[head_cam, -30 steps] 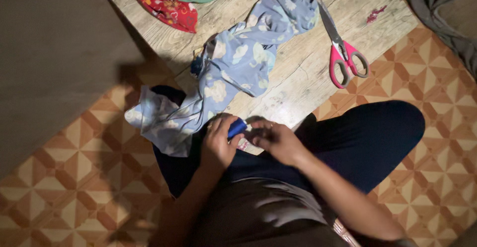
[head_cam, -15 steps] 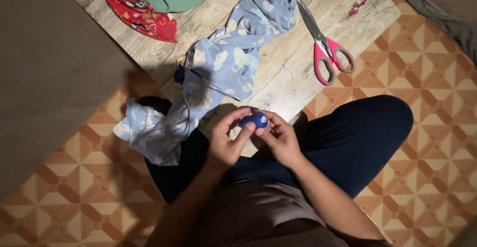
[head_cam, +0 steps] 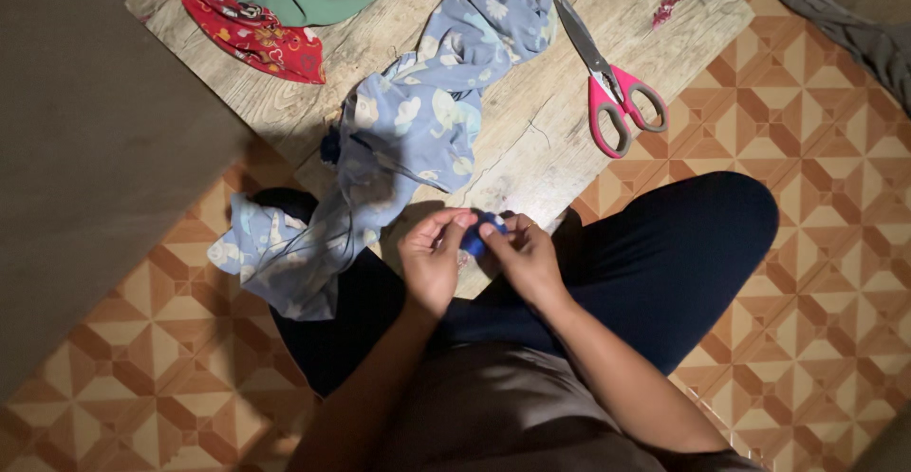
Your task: The person sits on the floor and hand-sews a button onto a green garment using a needle and thread, then cuts the thread with scissors. They fold the garment aside, stack other clothing pieces, and handle a blue thread spool.
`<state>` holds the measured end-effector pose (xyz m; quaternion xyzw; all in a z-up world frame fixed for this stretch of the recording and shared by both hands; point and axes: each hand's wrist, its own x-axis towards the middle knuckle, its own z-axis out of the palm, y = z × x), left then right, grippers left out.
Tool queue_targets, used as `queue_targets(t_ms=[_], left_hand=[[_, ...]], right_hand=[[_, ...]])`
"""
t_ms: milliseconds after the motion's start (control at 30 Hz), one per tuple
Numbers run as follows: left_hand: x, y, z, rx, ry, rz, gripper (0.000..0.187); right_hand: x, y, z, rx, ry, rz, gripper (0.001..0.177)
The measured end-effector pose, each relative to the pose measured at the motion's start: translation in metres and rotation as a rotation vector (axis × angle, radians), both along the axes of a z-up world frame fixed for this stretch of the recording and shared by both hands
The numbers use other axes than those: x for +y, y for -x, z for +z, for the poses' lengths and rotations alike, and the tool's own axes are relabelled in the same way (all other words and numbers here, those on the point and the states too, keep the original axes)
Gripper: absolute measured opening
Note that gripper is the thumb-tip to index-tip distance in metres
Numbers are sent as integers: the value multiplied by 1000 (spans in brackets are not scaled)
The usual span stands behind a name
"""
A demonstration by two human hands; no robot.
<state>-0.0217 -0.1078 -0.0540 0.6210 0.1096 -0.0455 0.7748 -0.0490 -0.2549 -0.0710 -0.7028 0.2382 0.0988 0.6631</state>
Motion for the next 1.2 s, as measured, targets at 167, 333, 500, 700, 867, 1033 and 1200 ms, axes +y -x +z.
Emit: queue_targets(t_ms=[167, 333, 500, 700, 867, 1033, 1200], left_hand=[[1, 5, -7, -19, 67, -7, 13], [4, 9, 10, -17, 117, -42, 12], [4, 7, 32, -23, 37, -71, 13], [3, -3, 47, 7, 106, -109, 16], [9, -9, 65, -10, 108, -149, 14], [11, -14, 82, -297, -150, -168, 9], [13, -29, 86, -330, -172, -169, 12]], right_hand=[[-8, -4, -11, 123, 111, -54, 35], [-26, -5, 8, 196, -71, -67, 20], [-43, -13, 56, 108, -480, 42, 24], [-45, -32, 103, -48, -531, 308, 27], [-33, -47, 118, -115, -567, 269, 42], [-28, -62, 126, -130, -333, 278, 48], [-18, -75, 126, -146, -333, 321, 52]])
